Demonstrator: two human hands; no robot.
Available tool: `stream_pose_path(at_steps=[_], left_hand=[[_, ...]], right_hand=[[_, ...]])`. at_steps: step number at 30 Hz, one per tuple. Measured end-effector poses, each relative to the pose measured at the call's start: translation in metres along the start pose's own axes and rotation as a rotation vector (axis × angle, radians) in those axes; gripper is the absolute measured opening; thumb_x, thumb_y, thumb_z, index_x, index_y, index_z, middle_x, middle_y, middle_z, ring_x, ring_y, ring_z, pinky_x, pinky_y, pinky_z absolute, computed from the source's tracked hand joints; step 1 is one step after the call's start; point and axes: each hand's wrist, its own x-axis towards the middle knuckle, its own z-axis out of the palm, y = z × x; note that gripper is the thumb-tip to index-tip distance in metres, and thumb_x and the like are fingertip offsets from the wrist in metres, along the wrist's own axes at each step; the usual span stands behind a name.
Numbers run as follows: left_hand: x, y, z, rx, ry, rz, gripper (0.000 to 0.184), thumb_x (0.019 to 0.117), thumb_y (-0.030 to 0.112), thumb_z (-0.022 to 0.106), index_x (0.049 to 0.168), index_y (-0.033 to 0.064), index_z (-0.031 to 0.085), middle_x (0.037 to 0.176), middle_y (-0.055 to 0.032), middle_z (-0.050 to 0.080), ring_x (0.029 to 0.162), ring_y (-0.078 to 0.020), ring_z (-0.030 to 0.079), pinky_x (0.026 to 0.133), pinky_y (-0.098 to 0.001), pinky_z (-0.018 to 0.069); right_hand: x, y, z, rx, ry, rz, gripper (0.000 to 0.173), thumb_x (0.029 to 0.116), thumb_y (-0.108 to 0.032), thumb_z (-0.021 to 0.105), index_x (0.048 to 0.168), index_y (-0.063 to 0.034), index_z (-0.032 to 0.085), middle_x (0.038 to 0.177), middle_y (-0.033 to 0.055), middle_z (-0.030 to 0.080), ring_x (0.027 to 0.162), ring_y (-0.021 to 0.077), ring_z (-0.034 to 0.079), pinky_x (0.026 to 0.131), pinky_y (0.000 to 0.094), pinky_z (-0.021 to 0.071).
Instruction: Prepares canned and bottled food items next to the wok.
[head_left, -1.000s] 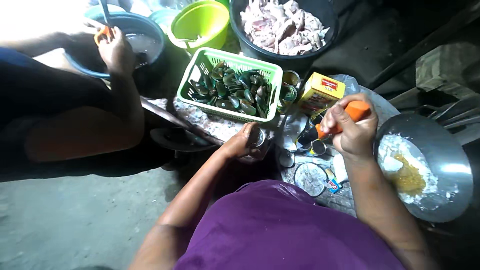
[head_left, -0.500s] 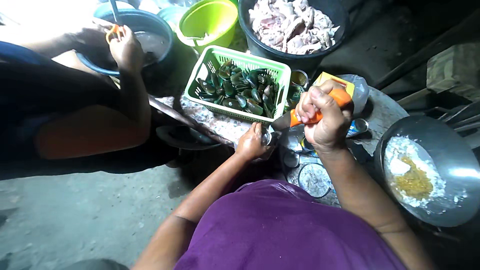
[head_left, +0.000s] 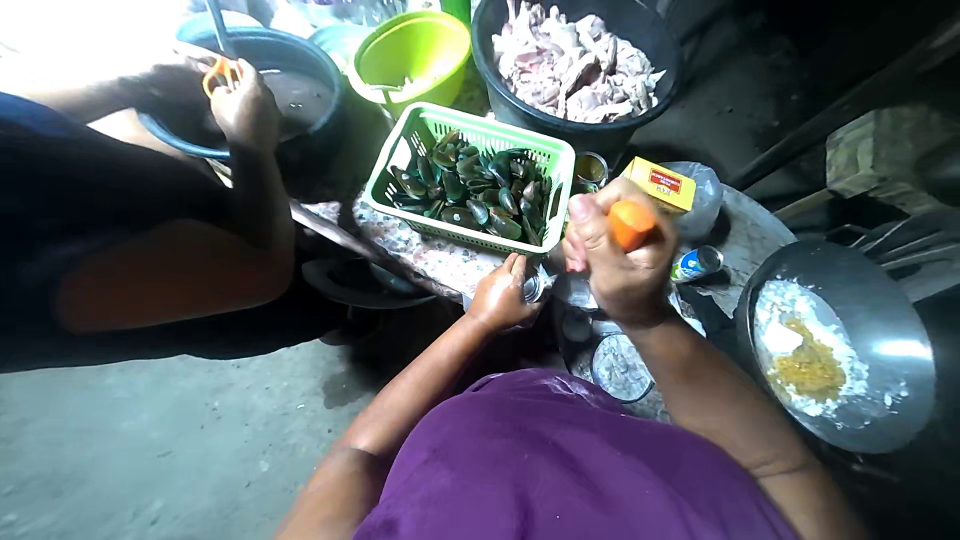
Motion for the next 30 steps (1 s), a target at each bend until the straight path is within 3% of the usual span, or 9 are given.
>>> stream_pose_path(at_steps=[4,8,12,19,22,24,26,30], left_hand=[[-0.002,0.020,-0.020,-0.012,0.066,0.063,0.067,0.0728,0.035,0.084,0.124,-0.0017,0.060,0.119,-0.0200,0.066,0.099,-0.0363,0.070,0.078,-0.0550,0.0585],[-0.001,0.001,0.016,-0.030,-0.087,-0.065,0.069,0.0755,0.038,0.084,0.129,0.0027,0.058,0.126,-0.0178,0.064,0.103,-0.0353,0.069,0.082,-0.0569,0.0580],[-0.003,-0.006,0.024,-0.039,-0.102,-0.049,0.072,0.0752,0.041,0.083,0.130,0.0028,0.057,0.129,-0.0175,0.063,0.107,-0.0336,0.069,0.086,-0.0548,0.0581],[-0.002,0.025,-0.024,-0.033,0.090,0.113,0.072,0.0684,0.036,0.088,0.125,0.0008,0.059,0.120,-0.0182,0.065,0.097,-0.0347,0.069,0.076,-0.0536,0.0592],[-0.009,0.004,0.009,-0.042,-0.019,0.021,0.076,0.0690,0.037,0.088,0.131,0.0038,0.058,0.129,-0.0179,0.063,0.101,-0.0357,0.070,0.078,-0.0572,0.0594],[0.001,-0.010,0.020,-0.042,-0.104,-0.042,0.073,0.0739,0.041,0.085,0.131,0.0051,0.057,0.131,-0.0172,0.062,0.102,-0.0347,0.069,0.080,-0.0571,0.0593],[-0.008,-0.011,0.026,-0.036,-0.155,-0.058,0.068,0.0753,0.042,0.082,0.127,0.0058,0.059,0.126,-0.0155,0.063,0.099,-0.0328,0.070,0.079,-0.0551,0.0597],[0.004,-0.001,0.001,-0.031,-0.092,0.017,0.068,0.0757,0.041,0.083,0.126,0.0019,0.059,0.122,-0.0170,0.064,0.099,-0.0332,0.070,0.080,-0.0538,0.0592]], right_hand=[[0.008,-0.040,-0.004,0.018,-0.057,0.036,0.011,0.1011,-0.009,0.058,0.091,-0.0068,0.054,0.068,0.0022,0.051,0.050,0.0120,0.050,0.043,0.0274,0.0467],[-0.023,0.017,0.006,-0.032,-0.028,0.063,0.013,0.1015,-0.013,0.061,0.091,-0.0054,0.058,0.070,0.0034,0.052,0.049,0.0097,0.048,0.042,0.0244,0.0440],[-0.029,0.020,0.004,-0.029,-0.008,0.068,0.014,0.1024,-0.013,0.060,0.090,-0.0073,0.057,0.070,0.0026,0.053,0.050,0.0096,0.049,0.043,0.0241,0.0449],[0.003,-0.046,-0.012,0.031,-0.060,-0.014,0.011,0.1009,-0.014,0.060,0.091,-0.0126,0.057,0.068,-0.0031,0.052,0.053,0.0096,0.051,0.048,0.0273,0.0477],[-0.025,0.001,-0.005,0.053,0.008,0.086,0.010,0.1013,-0.017,0.062,0.093,-0.0130,0.057,0.071,-0.0022,0.052,0.052,0.0078,0.049,0.046,0.0237,0.0453],[-0.023,0.026,-0.004,0.069,0.067,0.158,0.014,0.1016,-0.017,0.061,0.089,-0.0124,0.056,0.063,-0.0009,0.047,0.045,0.0100,0.044,0.041,0.0259,0.0424],[-0.032,0.026,-0.004,0.053,0.099,0.200,0.016,0.1023,-0.017,0.059,0.087,-0.0125,0.054,0.060,-0.0006,0.045,0.044,0.0108,0.044,0.041,0.0265,0.0425],[-0.015,0.003,-0.003,0.032,0.055,0.086,0.014,0.1016,-0.014,0.060,0.089,-0.0105,0.057,0.066,-0.0007,0.050,0.048,0.0105,0.047,0.044,0.0270,0.0450]])
